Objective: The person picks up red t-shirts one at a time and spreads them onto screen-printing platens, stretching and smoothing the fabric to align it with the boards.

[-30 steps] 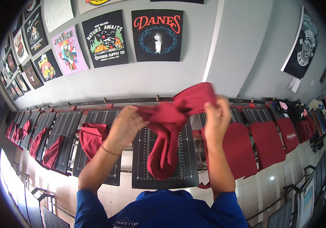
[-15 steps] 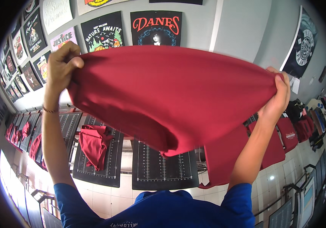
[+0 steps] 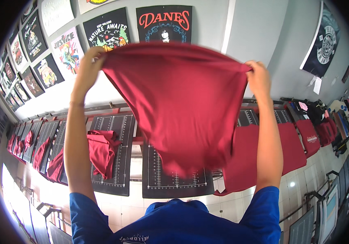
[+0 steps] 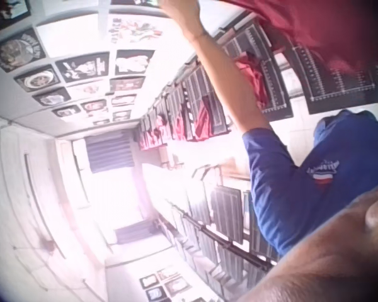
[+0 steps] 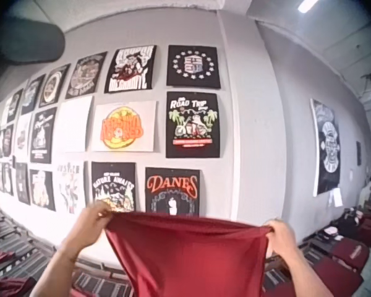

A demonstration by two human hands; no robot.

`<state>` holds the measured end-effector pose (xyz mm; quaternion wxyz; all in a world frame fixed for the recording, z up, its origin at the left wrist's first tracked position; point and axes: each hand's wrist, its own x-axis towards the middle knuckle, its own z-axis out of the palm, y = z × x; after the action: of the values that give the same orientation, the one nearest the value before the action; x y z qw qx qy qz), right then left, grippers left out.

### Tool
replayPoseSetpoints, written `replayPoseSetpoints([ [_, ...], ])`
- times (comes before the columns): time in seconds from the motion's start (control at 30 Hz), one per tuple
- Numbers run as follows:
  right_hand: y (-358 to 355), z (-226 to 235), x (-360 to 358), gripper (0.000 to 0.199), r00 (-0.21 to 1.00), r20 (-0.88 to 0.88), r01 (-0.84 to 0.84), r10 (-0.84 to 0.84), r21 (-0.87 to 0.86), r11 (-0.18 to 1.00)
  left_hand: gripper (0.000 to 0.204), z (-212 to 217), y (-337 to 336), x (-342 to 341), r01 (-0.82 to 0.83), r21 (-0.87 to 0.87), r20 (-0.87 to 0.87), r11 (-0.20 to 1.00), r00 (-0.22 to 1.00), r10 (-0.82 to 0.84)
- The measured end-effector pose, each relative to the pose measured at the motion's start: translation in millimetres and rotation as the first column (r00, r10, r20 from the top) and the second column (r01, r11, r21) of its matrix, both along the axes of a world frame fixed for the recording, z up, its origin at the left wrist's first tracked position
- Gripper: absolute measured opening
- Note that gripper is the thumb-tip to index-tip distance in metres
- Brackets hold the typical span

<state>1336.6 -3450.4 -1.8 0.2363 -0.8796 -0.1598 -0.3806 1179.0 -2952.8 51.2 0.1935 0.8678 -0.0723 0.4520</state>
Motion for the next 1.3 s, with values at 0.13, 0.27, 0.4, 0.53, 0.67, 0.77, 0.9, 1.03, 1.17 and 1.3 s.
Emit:
replayPoseSetpoints([
  [0.13, -13, 9, -86, 0.026, 0.985, 0.110, -0.163, 0.134, 0.330, 0.930, 0.024, -35, -30, -113, 0.044, -0.505, 0.078, 0.862, 0.997, -0.005],
  [0.27, -37, -54, -150, 0.033, 0.958, 0.197, -0.261, 0.210, 0.283, 0.923, 0.035, -128, -56, -233, 0.084, -0.484, 0.164, 0.871, 0.987, -0.004],
  [0.4, -32, -156, -210, 0.032, 0.957, -0.129, -0.192, 0.260, 0.392, 0.900, 0.014, -203, -85, -283, -0.004, -0.493, -0.028, 0.870, 1.000, -0.011],
  [0.53, -40, -282, -242, 0.022, 0.874, -0.359, -0.060, 0.328, 0.589, 0.806, 0.020, -268, -98, -297, -0.211, -0.519, -0.433, 0.828, 0.900, -0.043],
  [0.67, -57, -384, -259, 0.028, 0.711, -0.622, 0.073, 0.329, 0.531, 0.844, 0.015, -350, -105, -322, -0.312, -0.518, -0.662, 0.796, 0.736, -0.141],
  [0.77, -81, -433, -268, 0.030, 0.516, -0.758, 0.238, 0.399, 0.574, 0.783, 0.015, -363, -109, -326, -0.533, -0.385, -0.908, 0.753, 0.364, -0.207],
  [0.9, -62, -435, -252, 0.042, 0.325, -0.819, 0.402, 0.473, 0.573, 0.714, 0.036, -414, -86, -319, -0.225, -0.288, -0.949, 0.931, 0.196, -0.247],
  [1.03, -38, -479, -229, 0.048, 0.194, -0.512, 0.634, 0.837, 0.717, 0.292, 0.046, -503, -82, -238, -0.558, -0.646, -0.742, 0.520, 0.620, -0.256],
  [1.17, -42, -480, -246, 0.042, 0.261, -0.732, 0.635, 0.630, 0.621, 0.459, 0.041, -560, -72, -268, -0.580, -0.640, -0.755, 0.504, 0.597, -0.272],
  [1.3, -62, -458, -281, 0.026, 0.326, -0.850, 0.540, 0.414, 0.527, 0.656, 0.035, -558, -95, -342, -0.715, -0.424, -0.845, 0.556, 0.533, 0.041],
])
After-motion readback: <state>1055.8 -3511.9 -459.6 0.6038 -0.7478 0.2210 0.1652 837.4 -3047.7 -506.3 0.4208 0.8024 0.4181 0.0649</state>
